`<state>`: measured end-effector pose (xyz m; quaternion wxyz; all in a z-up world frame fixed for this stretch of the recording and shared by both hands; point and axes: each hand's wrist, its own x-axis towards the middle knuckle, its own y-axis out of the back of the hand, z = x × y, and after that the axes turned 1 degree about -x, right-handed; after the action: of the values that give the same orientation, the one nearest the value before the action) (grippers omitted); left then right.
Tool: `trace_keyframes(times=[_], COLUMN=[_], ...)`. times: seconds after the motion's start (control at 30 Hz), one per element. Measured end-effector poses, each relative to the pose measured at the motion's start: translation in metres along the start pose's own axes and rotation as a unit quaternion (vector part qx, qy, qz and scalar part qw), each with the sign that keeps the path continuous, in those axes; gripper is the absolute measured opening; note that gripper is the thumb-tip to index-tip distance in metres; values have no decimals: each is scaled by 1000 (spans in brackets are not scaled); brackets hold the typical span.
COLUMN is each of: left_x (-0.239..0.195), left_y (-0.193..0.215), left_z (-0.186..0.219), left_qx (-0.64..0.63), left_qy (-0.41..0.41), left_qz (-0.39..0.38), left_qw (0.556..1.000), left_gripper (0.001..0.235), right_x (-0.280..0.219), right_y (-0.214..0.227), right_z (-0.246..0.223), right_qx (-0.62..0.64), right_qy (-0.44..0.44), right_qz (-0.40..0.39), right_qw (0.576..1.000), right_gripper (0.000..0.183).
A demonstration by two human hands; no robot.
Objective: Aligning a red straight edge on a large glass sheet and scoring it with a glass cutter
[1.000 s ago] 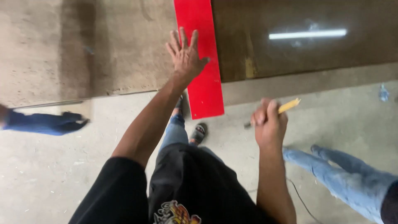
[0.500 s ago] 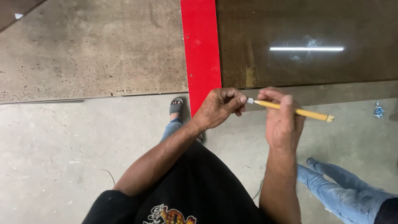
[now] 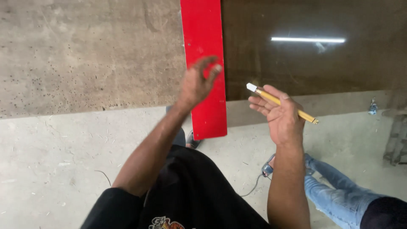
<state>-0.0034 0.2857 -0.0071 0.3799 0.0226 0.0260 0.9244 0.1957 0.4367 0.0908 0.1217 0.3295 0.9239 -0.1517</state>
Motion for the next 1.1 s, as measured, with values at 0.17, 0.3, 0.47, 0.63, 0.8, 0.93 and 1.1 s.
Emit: trace_keyframes(times=[0.17,0.3,0.47,0.63,0.8,0.93,1.1], left_x=[83,86,88,89,92,91,93], left_y=[68,52,46,50,52,53,52], left_z=[-91,-85,-75,-76,-73,-71,-69], left_qx=[519,541,531,534,536,529,542], left_qy=[152,63,90,86,100,94,98], left_qz=[-34,-61,-34,-32,-39,-35,-38], left_qw=[840,837,842,840,838,843,834], left_gripper=[121,135,141,143,140,137,139], right_x=[93,199,343,440,476,472,473], right_y=[-38,-74,-102,-106,-103,-113,-119], right_z=[-24,-29,-15,17,35,27,24], right_qx=[-106,-170,-197,-266,-283,-314,-393], right_qy=[-35,-15,3,46,99,93,59], right_qz=[33,73,107,66,-9,-32,-45], right_qw=[993,983,974,961,954,944,916], right_gripper=[59,57,60,75,71,75,70])
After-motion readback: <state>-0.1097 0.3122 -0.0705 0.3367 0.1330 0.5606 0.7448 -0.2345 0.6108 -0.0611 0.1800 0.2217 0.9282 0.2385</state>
